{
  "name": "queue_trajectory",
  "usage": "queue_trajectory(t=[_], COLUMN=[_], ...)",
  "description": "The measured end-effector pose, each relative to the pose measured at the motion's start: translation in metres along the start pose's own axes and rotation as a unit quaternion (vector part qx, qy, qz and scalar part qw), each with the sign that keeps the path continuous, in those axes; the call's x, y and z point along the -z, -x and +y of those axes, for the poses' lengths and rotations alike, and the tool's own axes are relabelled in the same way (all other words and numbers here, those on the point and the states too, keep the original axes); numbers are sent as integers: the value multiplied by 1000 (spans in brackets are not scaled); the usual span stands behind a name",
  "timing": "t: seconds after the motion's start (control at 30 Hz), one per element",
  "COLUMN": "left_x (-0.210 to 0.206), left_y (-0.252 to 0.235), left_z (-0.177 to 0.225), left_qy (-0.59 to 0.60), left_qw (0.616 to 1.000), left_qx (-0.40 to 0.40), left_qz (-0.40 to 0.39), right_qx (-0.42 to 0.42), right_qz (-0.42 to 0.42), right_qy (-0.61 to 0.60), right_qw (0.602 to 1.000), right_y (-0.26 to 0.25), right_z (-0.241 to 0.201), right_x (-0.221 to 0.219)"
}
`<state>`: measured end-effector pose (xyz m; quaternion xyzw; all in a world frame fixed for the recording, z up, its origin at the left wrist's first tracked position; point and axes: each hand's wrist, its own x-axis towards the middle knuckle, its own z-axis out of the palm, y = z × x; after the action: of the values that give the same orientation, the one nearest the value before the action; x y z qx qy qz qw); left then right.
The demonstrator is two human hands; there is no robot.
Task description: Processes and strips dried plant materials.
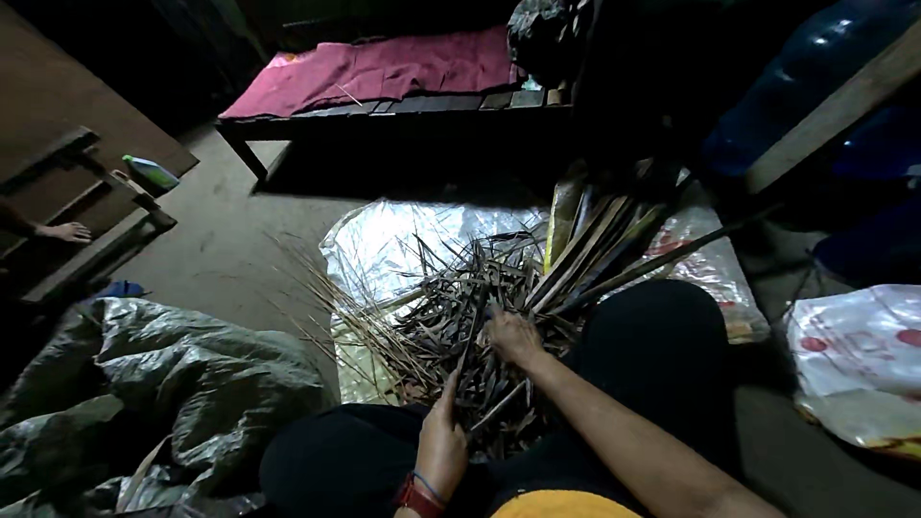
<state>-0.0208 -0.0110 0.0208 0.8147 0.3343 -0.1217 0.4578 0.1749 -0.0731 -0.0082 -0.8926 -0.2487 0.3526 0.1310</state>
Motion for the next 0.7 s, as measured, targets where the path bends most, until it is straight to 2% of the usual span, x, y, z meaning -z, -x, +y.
queue_trajectory(t=[0.07,0.13,0.2,0.27,0.37,0.43,0.5,0.57,0.6,0.7], left_x=[-5,-8,-9,-13,-15,-14,-5,6,8,5], left_y=[9,13,15,15,13,7,-3,-11,-15,-24], left_z=[-10,-20,-24,-24,-19,-15,-11,-6,-6,-5], left_qy=[25,57,85,108,149,203,291,378,400,387], left_qw=[1000,998,996,993,987,978,956,919,907,914], left_qx=[2,-4,-5,-19,-29,-4,39,77,80,73], left_qz=[5,25,36,44,49,49,-12,-82,-102,-93], right_qx=[-26,-26,-35,-36,-31,-28,-16,4,16,71], right_qz=[8,21,33,-23,-43,-56,-80,-91,-82,-18], right_qy=[-49,-182,-368,-511,-553,-575,-597,-577,-544,-314], right_qw=[998,983,929,858,832,816,798,811,835,946], right_y=[-13,-22,-25,-19,-10,-8,-7,-6,-7,-6], right_z=[13,22,22,15,9,11,15,18,18,25], right_x=[6,8,-2,-5,-4,-4,-4,-4,-4,-2])
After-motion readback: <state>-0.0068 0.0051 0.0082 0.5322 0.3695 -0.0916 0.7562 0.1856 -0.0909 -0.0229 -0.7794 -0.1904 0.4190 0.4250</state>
